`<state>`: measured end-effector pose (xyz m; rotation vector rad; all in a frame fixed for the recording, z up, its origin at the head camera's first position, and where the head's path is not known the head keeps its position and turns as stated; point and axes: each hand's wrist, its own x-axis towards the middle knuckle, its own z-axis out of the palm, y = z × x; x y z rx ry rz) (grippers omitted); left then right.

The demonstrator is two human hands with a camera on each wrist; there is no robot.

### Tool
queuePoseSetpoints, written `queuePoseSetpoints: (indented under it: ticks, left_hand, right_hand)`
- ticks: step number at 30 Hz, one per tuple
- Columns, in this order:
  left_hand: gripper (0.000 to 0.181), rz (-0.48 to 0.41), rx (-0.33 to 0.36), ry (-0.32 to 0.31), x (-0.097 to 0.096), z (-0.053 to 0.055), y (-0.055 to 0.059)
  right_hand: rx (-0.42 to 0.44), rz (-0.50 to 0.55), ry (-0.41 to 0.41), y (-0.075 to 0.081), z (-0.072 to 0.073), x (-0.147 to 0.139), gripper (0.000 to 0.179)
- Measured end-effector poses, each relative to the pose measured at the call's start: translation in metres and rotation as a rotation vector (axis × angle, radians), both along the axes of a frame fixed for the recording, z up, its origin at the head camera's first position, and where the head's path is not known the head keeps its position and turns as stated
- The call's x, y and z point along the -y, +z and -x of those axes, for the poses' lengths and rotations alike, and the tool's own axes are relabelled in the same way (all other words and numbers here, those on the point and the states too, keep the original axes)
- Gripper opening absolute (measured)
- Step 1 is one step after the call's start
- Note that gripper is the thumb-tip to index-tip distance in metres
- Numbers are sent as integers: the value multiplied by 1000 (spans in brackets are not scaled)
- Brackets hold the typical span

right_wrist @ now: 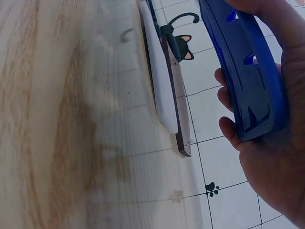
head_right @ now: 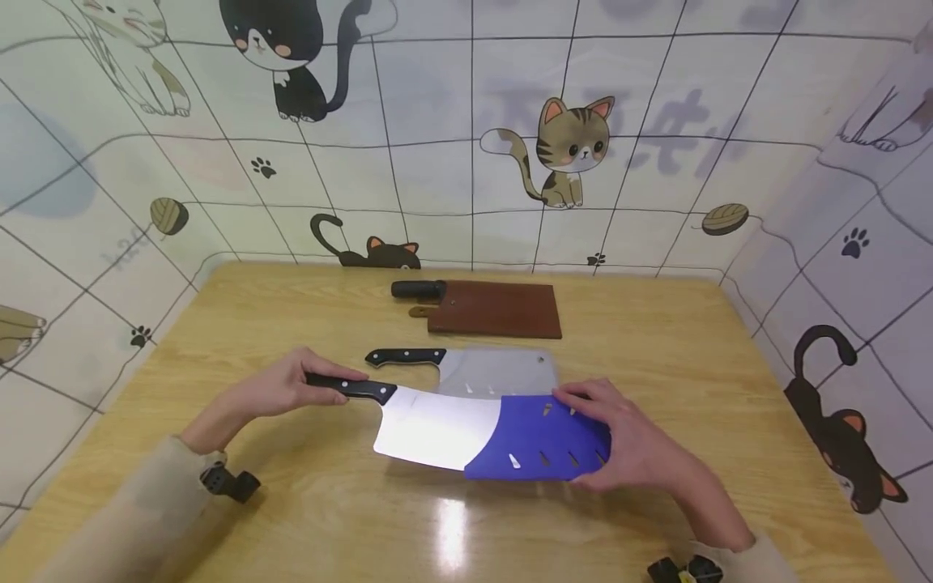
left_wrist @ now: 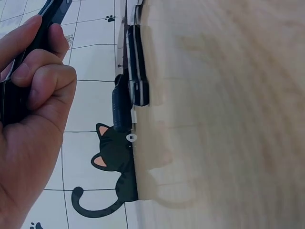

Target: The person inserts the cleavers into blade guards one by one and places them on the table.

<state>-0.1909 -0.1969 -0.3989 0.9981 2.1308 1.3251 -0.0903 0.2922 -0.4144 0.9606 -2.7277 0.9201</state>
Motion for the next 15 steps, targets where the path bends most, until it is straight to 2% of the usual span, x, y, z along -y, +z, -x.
queuePoseSetpoints:
  ticks: [4,7,15]
  left_hand:
    - [35,24,-4,-17,0,1,3]
    - [35,10,3,-23,-1,2,5]
    - [36,-12,12,2,-19,-2,5]
  right_hand:
    - [34,1,10,0,-3,6,103]
    - [50,9,-2,1,-5,11,103]
    - [34,30,-42,1,2,18,104]
